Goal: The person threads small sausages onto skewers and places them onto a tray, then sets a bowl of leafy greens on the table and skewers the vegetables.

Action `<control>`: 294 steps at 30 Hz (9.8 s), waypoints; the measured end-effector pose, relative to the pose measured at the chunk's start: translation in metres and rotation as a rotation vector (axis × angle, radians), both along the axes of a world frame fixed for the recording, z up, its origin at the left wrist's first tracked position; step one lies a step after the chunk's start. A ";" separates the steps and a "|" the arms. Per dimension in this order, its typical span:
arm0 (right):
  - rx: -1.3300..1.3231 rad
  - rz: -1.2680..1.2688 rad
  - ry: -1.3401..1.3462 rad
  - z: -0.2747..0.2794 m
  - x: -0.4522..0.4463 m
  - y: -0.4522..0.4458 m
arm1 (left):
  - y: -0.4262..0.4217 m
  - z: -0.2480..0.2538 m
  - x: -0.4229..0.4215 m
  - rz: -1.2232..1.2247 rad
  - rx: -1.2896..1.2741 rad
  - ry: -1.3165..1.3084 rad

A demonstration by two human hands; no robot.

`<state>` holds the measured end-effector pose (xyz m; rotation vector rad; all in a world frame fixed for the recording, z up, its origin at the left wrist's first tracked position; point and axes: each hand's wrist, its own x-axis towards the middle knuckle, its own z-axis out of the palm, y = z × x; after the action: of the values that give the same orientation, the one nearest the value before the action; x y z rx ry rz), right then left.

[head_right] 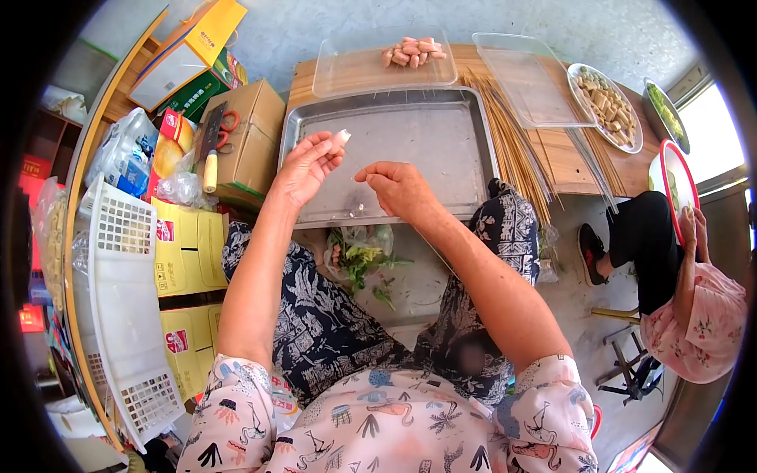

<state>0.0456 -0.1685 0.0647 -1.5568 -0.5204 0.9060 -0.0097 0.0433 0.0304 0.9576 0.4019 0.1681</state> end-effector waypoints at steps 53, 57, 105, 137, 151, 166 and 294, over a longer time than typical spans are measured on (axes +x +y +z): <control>0.032 0.007 0.010 0.001 -0.002 0.004 | 0.017 -0.013 -0.002 -0.024 -0.064 0.059; 0.036 0.015 0.014 -0.002 -0.002 0.007 | 0.016 -0.013 -0.002 -0.033 -0.071 0.025; 0.052 -0.100 -0.043 -0.008 -0.005 0.011 | -0.024 0.006 0.006 -0.282 0.000 -0.044; 0.187 -0.185 0.096 0.003 0.011 0.007 | 0.032 -0.057 0.069 0.050 0.655 0.453; 0.074 -0.033 0.046 0.014 -0.007 -0.012 | 0.024 0.017 0.004 -0.054 0.015 0.059; 0.077 -0.027 0.021 0.007 -0.005 -0.002 | 0.009 0.018 0.011 0.008 0.041 0.021; 0.025 -0.105 -0.017 0.005 0.003 -0.007 | 0.028 -0.009 0.031 0.044 -0.052 0.062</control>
<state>0.0485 -0.1754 0.0694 -1.5556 -0.4554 0.8041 0.0217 0.0712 0.0219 0.9044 0.4825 0.1677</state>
